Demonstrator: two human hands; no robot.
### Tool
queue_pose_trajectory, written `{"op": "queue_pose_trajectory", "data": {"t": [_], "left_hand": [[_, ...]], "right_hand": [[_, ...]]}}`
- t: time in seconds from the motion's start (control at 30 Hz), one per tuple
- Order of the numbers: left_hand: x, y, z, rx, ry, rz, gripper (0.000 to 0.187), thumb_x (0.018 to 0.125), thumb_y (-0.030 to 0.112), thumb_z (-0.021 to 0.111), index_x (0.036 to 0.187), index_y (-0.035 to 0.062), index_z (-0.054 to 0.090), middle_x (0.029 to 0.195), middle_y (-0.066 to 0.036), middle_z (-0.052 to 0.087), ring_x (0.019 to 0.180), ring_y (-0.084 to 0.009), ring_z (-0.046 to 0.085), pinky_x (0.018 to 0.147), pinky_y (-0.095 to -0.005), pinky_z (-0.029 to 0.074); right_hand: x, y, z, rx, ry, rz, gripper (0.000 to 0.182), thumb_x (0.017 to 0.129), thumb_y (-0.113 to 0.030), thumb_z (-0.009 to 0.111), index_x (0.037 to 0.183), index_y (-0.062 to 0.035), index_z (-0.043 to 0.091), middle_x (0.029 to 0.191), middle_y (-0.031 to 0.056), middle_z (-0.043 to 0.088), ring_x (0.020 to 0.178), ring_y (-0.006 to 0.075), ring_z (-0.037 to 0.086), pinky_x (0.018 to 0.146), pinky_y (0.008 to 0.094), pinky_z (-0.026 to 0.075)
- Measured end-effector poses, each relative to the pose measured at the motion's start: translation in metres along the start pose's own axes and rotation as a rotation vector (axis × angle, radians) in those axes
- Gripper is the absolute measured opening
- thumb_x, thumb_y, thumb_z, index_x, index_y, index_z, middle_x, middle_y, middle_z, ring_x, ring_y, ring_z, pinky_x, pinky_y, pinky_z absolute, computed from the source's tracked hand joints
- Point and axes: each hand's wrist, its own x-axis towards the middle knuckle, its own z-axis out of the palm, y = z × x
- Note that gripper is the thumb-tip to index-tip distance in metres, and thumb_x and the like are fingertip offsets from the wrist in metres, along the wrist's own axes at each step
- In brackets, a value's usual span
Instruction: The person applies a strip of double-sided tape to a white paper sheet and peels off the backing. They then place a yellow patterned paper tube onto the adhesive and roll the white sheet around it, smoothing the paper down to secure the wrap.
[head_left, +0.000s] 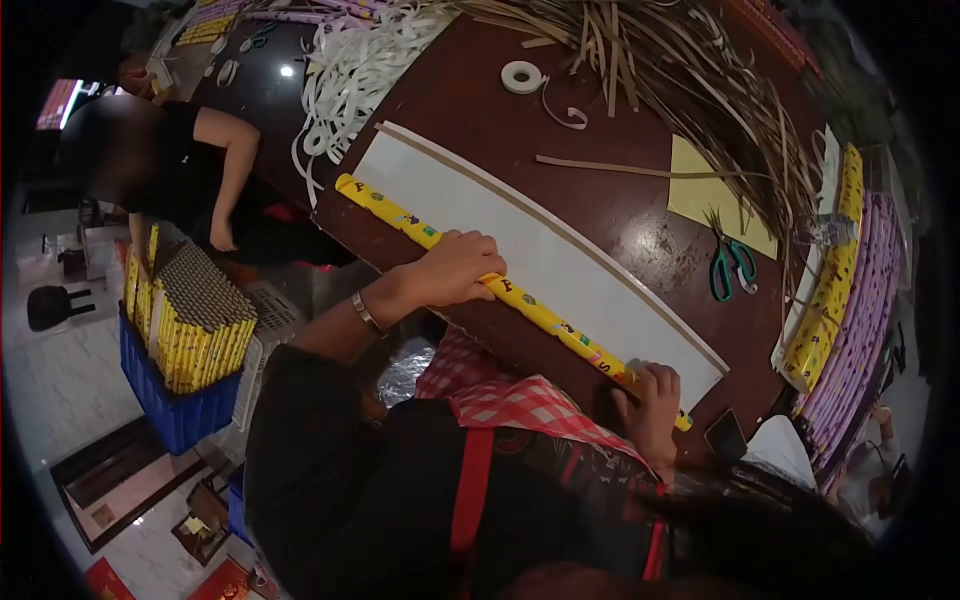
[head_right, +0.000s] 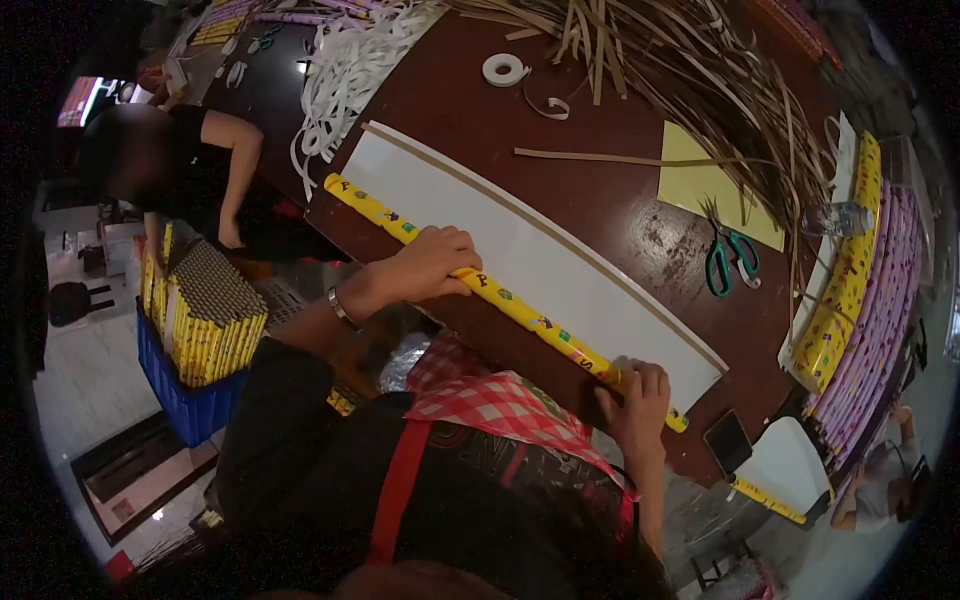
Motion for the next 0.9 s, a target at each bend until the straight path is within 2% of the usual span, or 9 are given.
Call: {"op": "queue_pose_trajectory", "data": {"t": [0.17, 0.3, 0.4, 0.6, 0.8, 0.9], "left_hand": [[0.003, 0.000, -0.001, -0.004, -0.012, -0.042, 0.033, 0.080, 0.031, 0.076, 0.107, 0.0156, 0.064, 0.105, -0.004, 0.058, 0.103, -0.0265, 0.054, 0.086, -0.0416, 0.041], [0.004, 0.003, 0.003, 0.079, 0.087, 0.003, 0.036, 0.079, 0.030, 0.077, 0.109, 0.0166, 0.063, 0.106, -0.003, 0.057, 0.104, -0.0247, 0.054, 0.086, -0.0405, 0.039], [0.007, 0.001, 0.006, 0.073, 0.134, 0.027, 0.037, 0.078, 0.030, 0.078, 0.109, 0.0170, 0.063, 0.107, -0.003, 0.056, 0.104, -0.0244, 0.053, 0.086, -0.0398, 0.038], [0.017, -0.004, 0.001, 0.049, 0.093, 0.014, 0.037, 0.077, 0.032, 0.078, 0.107, 0.0155, 0.063, 0.107, -0.004, 0.056, 0.105, -0.0253, 0.053, 0.086, -0.0408, 0.039], [0.023, -0.008, -0.004, 0.071, 0.084, 0.036, 0.038, 0.078, 0.034, 0.078, 0.109, 0.0154, 0.064, 0.106, -0.005, 0.057, 0.104, -0.0264, 0.053, 0.087, -0.0416, 0.039], [0.028, -0.013, -0.005, 0.069, 0.071, 0.036, 0.040, 0.077, 0.033, 0.079, 0.109, 0.0140, 0.064, 0.106, -0.006, 0.057, 0.104, -0.0272, 0.054, 0.087, -0.0416, 0.039]], "right_hand": [[-0.001, 0.013, 0.031, 0.027, -0.007, 0.001, 0.047, 0.070, -0.008, 0.080, 0.113, -0.0042, 0.059, 0.105, 0.0146, 0.059, 0.100, 0.0357, 0.054, 0.086, 0.0459, 0.046], [0.010, 0.014, 0.020, 0.044, -0.029, 0.016, 0.046, 0.072, -0.007, 0.078, 0.114, -0.0036, 0.060, 0.103, 0.0145, 0.059, 0.098, 0.0353, 0.054, 0.085, 0.0456, 0.046], [0.014, 0.014, 0.018, 0.081, -0.057, 0.059, 0.044, 0.072, -0.007, 0.079, 0.112, -0.0038, 0.061, 0.102, 0.0146, 0.059, 0.097, 0.0354, 0.054, 0.084, 0.0456, 0.046], [0.017, 0.023, 0.023, 0.068, 0.042, 0.054, 0.043, 0.071, -0.009, 0.080, 0.110, -0.0050, 0.062, 0.101, 0.0134, 0.059, 0.096, 0.0352, 0.054, 0.083, 0.0456, 0.045], [0.027, 0.022, 0.013, 0.075, -0.015, 0.061, 0.044, 0.067, -0.009, 0.081, 0.107, -0.0062, 0.061, 0.101, 0.0131, 0.058, 0.096, 0.0348, 0.053, 0.084, 0.0455, 0.044], [0.025, 0.030, 0.020, 0.076, 0.070, 0.081, 0.042, 0.068, -0.008, 0.081, 0.106, -0.0061, 0.063, 0.100, 0.0122, 0.058, 0.096, 0.0345, 0.053, 0.085, 0.0452, 0.044]]}}
